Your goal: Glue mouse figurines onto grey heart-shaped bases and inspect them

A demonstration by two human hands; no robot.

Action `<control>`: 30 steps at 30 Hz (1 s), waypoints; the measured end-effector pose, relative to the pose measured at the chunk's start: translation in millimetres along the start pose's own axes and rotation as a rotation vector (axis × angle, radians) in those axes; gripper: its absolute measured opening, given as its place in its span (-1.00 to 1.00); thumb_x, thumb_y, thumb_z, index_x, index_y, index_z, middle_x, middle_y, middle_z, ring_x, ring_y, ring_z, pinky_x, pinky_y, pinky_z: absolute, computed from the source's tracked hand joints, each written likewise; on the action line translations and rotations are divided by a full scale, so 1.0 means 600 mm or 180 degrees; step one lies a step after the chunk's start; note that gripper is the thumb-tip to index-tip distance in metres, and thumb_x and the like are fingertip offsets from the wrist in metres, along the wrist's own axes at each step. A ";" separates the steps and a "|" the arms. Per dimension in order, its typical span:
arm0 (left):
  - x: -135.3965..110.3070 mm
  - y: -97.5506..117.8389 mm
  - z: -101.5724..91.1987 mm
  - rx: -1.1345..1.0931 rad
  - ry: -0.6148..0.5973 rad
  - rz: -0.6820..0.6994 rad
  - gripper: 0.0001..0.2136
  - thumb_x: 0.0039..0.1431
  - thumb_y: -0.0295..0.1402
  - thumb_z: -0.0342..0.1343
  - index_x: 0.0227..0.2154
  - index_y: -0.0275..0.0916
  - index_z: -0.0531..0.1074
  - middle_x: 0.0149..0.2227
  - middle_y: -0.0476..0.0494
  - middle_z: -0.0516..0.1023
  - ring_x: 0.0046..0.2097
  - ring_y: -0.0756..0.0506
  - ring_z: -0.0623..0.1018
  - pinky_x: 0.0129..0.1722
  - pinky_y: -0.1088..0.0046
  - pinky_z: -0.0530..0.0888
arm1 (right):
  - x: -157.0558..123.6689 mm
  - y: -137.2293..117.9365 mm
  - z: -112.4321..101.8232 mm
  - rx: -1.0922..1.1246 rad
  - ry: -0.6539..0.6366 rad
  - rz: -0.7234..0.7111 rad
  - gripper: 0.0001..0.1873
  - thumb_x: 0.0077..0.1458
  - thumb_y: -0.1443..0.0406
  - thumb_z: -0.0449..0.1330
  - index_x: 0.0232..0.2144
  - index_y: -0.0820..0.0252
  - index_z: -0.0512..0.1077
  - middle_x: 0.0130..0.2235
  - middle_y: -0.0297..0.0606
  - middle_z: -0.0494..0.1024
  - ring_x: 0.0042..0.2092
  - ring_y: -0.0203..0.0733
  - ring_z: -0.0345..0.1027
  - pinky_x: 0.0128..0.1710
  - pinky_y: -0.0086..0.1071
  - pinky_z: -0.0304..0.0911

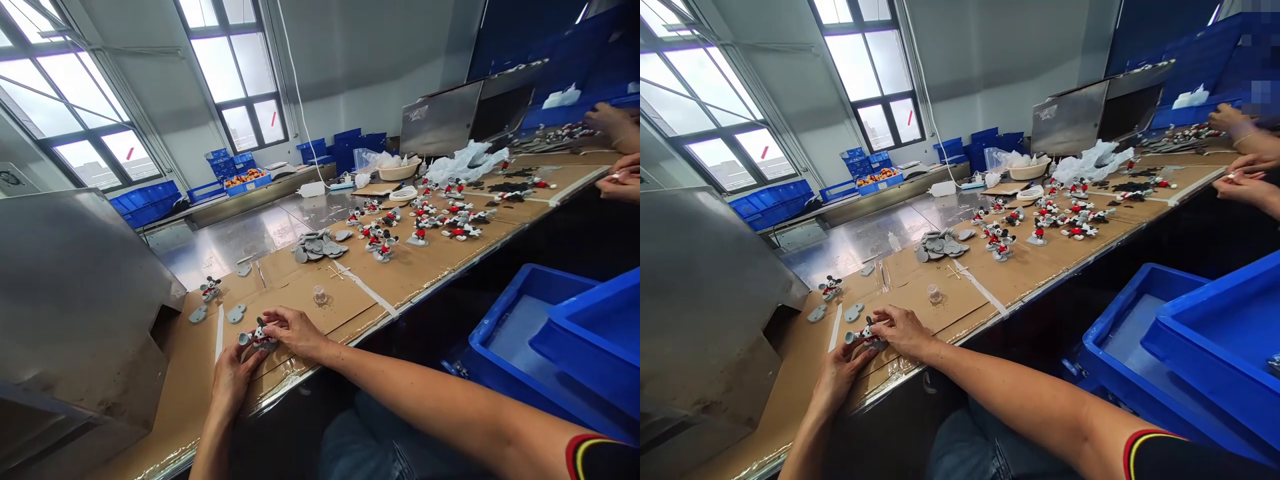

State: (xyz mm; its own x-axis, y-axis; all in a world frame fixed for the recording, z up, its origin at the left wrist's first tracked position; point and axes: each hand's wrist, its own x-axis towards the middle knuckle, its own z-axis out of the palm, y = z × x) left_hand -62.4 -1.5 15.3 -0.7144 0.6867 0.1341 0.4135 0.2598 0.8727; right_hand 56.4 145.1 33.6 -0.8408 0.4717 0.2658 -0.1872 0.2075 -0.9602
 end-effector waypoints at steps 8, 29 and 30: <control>0.007 -0.015 0.003 -0.0204 -0.0094 0.0069 -0.54 -0.08 -0.06 0.31 -0.16 -0.26 0.56 -0.08 -0.28 0.59 0.03 -0.31 0.53 0.07 0.18 0.43 | 0.007 0.006 0.007 -0.0147 0.0265 0.0264 -0.72 0.13 0.21 0.24 -0.14 0.25 0.50 -0.28 -0.18 0.62 -0.20 -0.12 0.53 -0.22 -0.35 0.37; 0.008 -0.017 -0.001 -0.0162 -0.0120 0.0048 -0.53 -0.12 -0.02 0.32 -0.17 -0.21 0.58 -0.05 -0.22 0.58 0.07 -0.31 0.49 0.10 0.21 0.41 | 0.007 0.002 0.008 -0.0381 0.0347 0.0159 -0.84 0.15 0.24 0.22 -0.36 0.20 0.56 -0.34 -0.27 0.60 -0.27 -0.20 0.44 -0.22 -0.37 0.25; 0.008 -0.017 -0.001 -0.0138 -0.0122 0.0030 -0.53 -0.12 -0.02 0.32 -0.18 -0.21 0.58 -0.07 -0.23 0.58 0.06 -0.32 0.50 0.09 0.20 0.41 | 0.005 0.002 0.008 -0.0338 0.0331 0.0160 -0.84 0.15 0.23 0.22 -0.34 0.19 0.56 -0.32 -0.28 0.61 -0.26 -0.20 0.44 -0.22 -0.37 0.26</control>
State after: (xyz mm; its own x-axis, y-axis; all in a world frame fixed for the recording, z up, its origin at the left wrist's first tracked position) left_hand -70.3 -1.4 7.2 -0.6882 0.7146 0.1250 0.3947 0.2241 0.8911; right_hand 51.1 142.9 33.0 -0.7895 0.5688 0.2305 -0.0868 0.2683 -0.9594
